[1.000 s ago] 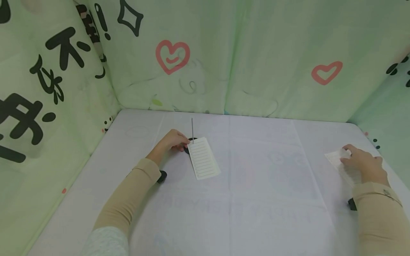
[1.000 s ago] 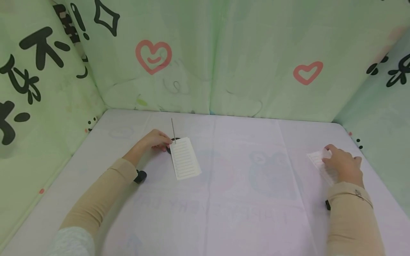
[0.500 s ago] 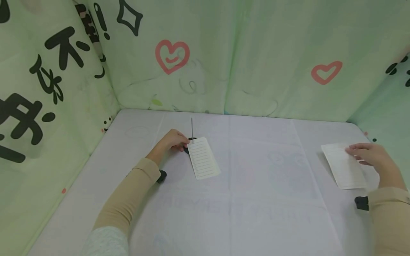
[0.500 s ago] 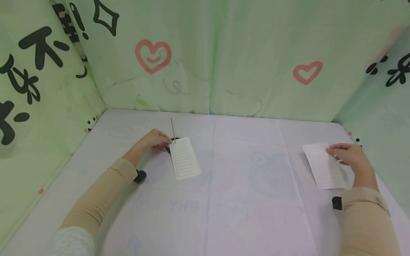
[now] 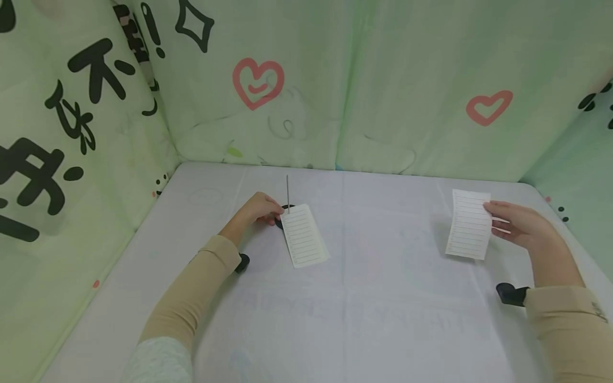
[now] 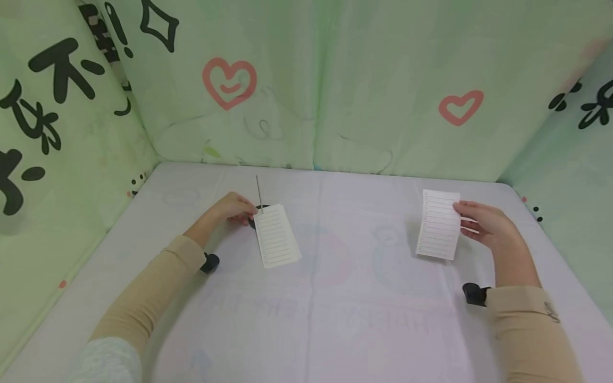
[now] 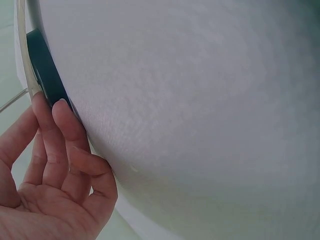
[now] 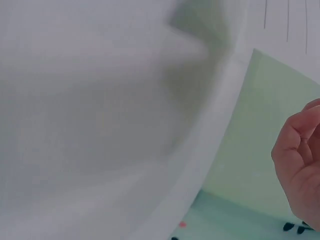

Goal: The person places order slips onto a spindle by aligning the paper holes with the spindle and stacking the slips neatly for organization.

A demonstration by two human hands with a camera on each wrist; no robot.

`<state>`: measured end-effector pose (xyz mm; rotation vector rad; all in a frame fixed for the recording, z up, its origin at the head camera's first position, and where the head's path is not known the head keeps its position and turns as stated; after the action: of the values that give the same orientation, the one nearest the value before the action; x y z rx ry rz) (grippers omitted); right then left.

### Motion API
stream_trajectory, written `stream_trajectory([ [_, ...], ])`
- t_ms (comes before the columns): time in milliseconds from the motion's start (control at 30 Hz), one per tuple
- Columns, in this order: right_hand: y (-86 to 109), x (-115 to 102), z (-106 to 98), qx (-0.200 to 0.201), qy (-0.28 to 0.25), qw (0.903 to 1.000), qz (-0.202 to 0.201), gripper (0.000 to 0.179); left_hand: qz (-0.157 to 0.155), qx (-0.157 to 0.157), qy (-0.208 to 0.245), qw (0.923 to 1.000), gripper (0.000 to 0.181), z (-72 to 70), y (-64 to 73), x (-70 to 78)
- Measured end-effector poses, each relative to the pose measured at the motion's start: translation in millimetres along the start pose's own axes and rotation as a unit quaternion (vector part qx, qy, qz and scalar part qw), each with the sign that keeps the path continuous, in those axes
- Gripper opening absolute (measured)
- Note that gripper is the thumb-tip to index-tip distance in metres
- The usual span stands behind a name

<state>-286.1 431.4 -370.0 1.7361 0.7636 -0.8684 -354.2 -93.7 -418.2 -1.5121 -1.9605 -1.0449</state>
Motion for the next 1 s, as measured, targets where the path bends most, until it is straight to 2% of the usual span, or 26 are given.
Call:
stream_trajectory([
  [100, 9.5, -12, 25, -0.019, -0.012, 0.9997, -0.011, 0.042, -0.003, 0.0, -0.001, 1.0, 0.022, 0.3, -1.2, -0.1],
  [267, 26.5, -28, 66, -0.032, 0.01, 0.9982, -0.05, 0.039, 0.001, -0.007, -0.003, 1.0, 0.022, -1.9, 2.4, 1.5],
  [400, 41.6, -38, 96, -0.048, 0.009, 0.9958, -0.078, 0.036, 0.029, -0.003, -0.017, 0.9994, 0.024, -8.7, 9.5, 5.8],
  [467, 49.8, -41, 109, -0.057, 0.0, 0.9946, -0.087, 0.035, 0.052, 0.012, -0.026, 0.9982, 0.024, -14.1, 13.7, 8.9],
  [600, 66.0, -47, 134, -0.068, 0.0, 0.9915, -0.111, 0.032, 0.102, 0.065, -0.021, 0.9924, 0.023, -26.5, 24.2, 15.8],
  [700, 77.1, -51, 154, -0.072, 0.009, 0.9889, -0.13, 0.032, 0.127, 0.1, 0.019, 0.9866, 0.022, -33.6, 34.5, 21.7],
  [767, 83.2, -52, 167, -0.074, 0.015, 0.9871, -0.142, 0.033, 0.145, 0.11, 0.046, 0.9822, 0.022, -35.8, 42.6, 27.1],
  [867, 90.1, -50, 186, -0.073, 0.024, 0.9861, -0.147, 0.034, 0.157, 0.092, 0.091, 0.9791, 0.022, -33.3, 55.3, 36.4],
  [1000, 96.5, -44, 212, -0.079, 0.033, 0.9858, -0.144, 0.034, 0.16, 0.028, 0.134, 0.9776, 0.026, -21.9, 70.6, 49.7],
])
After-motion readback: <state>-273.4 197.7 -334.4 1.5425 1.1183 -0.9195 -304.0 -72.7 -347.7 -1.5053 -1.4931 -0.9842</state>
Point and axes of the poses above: each hand's wrist, its own y-axis away from the middle knuckle, its own z-axis out of the palm, x = y × z, the point moved 6 cm from there along -y, towards the middle knuckle, and after that the axes turned 14 degrees about x, right-handed, at the moved point
